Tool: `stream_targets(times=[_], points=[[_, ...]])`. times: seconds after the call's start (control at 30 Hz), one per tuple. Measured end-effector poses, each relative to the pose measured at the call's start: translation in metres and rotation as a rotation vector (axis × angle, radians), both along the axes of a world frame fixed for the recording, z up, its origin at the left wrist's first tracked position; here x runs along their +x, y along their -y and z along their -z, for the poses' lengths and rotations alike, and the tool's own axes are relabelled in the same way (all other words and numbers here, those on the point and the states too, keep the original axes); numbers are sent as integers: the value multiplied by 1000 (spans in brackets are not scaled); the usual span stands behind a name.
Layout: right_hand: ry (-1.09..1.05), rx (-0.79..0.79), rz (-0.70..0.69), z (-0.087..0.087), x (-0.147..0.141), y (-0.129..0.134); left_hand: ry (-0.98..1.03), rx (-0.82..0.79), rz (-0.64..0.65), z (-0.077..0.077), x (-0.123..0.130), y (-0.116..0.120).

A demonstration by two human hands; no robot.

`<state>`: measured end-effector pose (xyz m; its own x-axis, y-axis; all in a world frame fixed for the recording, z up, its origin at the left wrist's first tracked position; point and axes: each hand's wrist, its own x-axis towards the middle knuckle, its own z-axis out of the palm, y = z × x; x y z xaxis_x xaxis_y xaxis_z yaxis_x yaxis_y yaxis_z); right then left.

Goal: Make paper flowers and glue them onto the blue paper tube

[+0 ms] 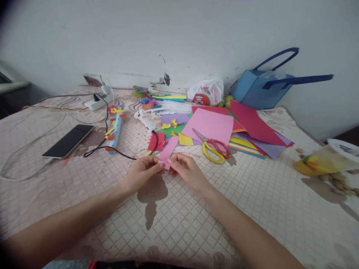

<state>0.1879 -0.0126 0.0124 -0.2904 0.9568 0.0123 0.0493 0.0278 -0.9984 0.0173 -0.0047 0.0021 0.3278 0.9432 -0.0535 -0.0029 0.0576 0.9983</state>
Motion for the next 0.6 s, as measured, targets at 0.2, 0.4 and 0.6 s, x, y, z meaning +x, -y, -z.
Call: stream_targets(times=[0.2, 0.4, 0.6], points=[[197, 24, -139, -3, 12, -5, -126, 114, 53, 7, -1, 2], [253, 43, -191, -3, 17, -6, -145, 122, 97, 5, 0, 1], [219, 46, -181, 0, 14, -4, -142, 133, 88, 3, -2, 0]])
